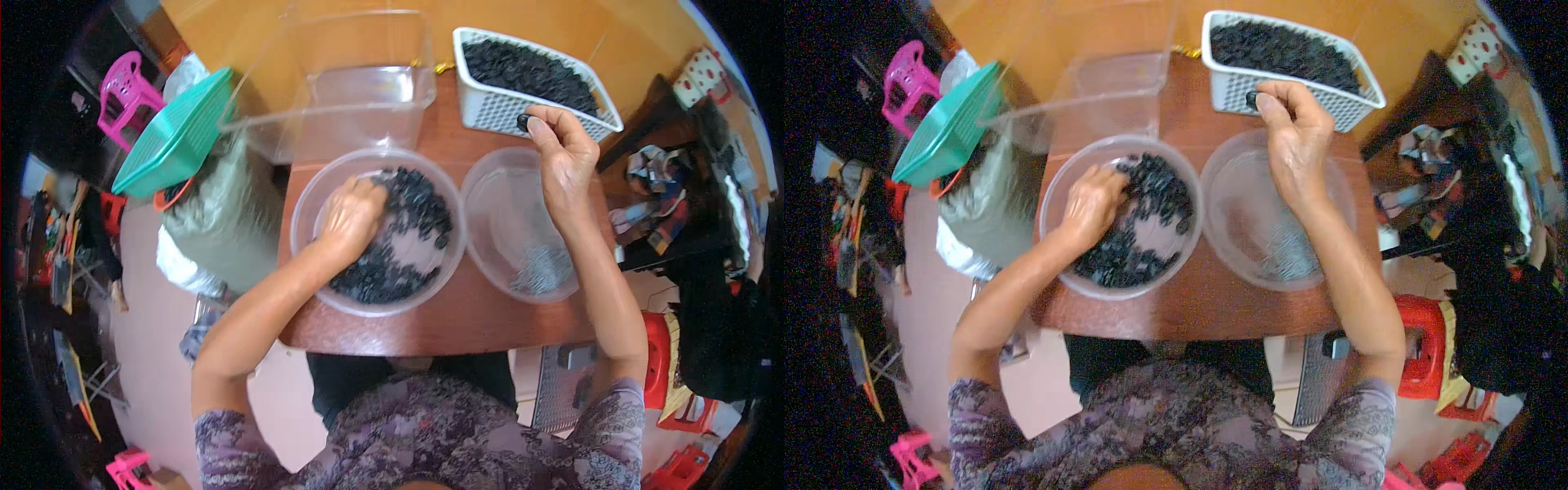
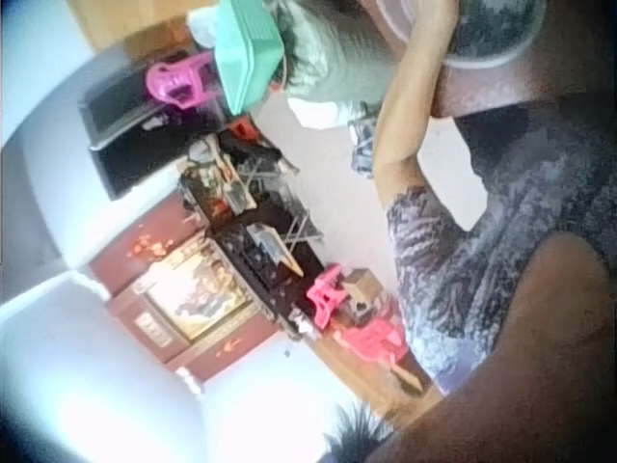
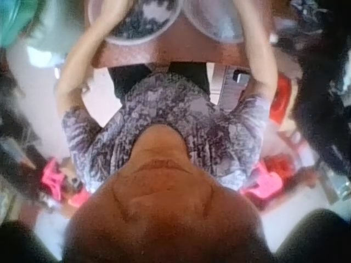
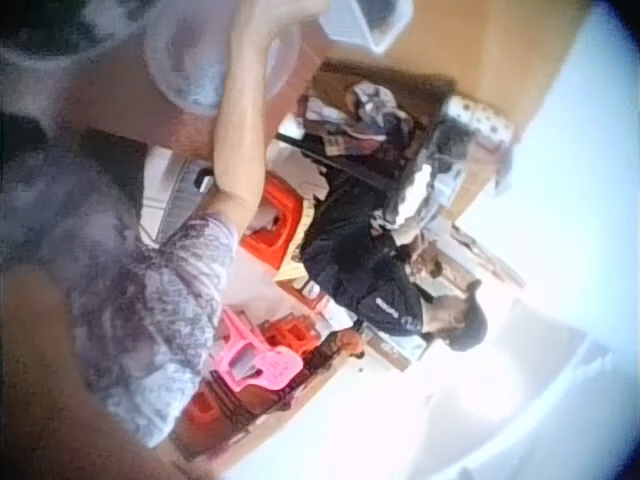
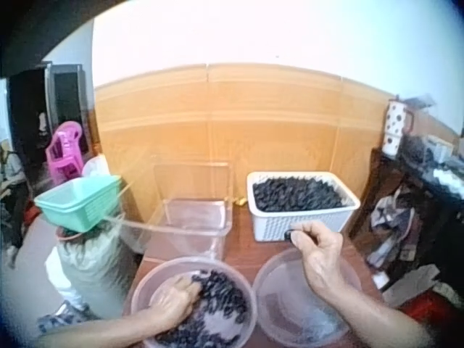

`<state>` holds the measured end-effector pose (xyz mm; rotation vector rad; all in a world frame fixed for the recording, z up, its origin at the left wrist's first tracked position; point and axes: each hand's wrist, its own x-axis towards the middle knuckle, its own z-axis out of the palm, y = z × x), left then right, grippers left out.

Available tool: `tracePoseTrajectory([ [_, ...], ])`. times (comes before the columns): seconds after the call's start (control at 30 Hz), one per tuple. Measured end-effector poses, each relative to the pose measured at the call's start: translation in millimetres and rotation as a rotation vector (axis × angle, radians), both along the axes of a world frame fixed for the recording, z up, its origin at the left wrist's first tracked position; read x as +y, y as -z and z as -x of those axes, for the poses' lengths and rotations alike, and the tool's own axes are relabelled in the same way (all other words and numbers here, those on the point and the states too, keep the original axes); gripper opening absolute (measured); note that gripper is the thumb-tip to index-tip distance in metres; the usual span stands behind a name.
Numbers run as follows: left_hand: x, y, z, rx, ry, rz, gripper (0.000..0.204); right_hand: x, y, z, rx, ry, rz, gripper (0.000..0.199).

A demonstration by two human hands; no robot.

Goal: Manually joining circular black plastic components.

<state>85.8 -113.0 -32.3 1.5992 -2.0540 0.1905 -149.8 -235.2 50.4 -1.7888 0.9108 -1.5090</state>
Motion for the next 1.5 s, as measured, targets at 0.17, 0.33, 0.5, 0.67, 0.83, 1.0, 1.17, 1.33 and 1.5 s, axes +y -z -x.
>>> tracePoseTrajectory([
  [0.17, 11, -11, -3, -0.070, 0.018, -0.108, 0.011, -94, -16, 16, 0.175, 0.262, 0.178, 0.017],
  [0.33, 5, -9, -2, -0.006, -0.021, -0.177, 0.012, -143, -25, 12, 0.556, 0.397, 0.168, 0.022],
  [0.5, -8, -3, -3, 0.046, 0.001, -0.058, 0.016, -142, -16, 22, 0.558, 0.341, 0.228, 0.025],
  [0.67, -2, -5, -14, 0.125, -0.039, -0.153, 0.019, -80, 1, 26, 0.434, 0.185, 0.151, 0.021],
  [0.83, 18, -17, -13, 0.051, -0.065, -0.308, 0.011, 3, 10, 20, 0.301, 0.019, -0.028, 0.015],
  [1.0, 39, -34, -5, 0.716, -0.173, -0.370, 0.006, 74, 25, -6, 0.238, -0.200, -0.019, 0.011],
  [1.17, 63, -53, 21, 1.635, -0.208, -0.458, 0.006, 114, 52, -38, 0.100, -0.473, -0.250, 0.012],
  [1.33, 81, -56, 44, 1.656, -0.202, -0.324, 0.012, 133, 56, -59, 0.040, -0.501, -0.323, 0.008],
  [1.5, 90, -58, 55, 1.572, -0.184, -0.256, 0.016, 136, 55, -61, -0.012, -0.518, -0.352, 0.004],
])
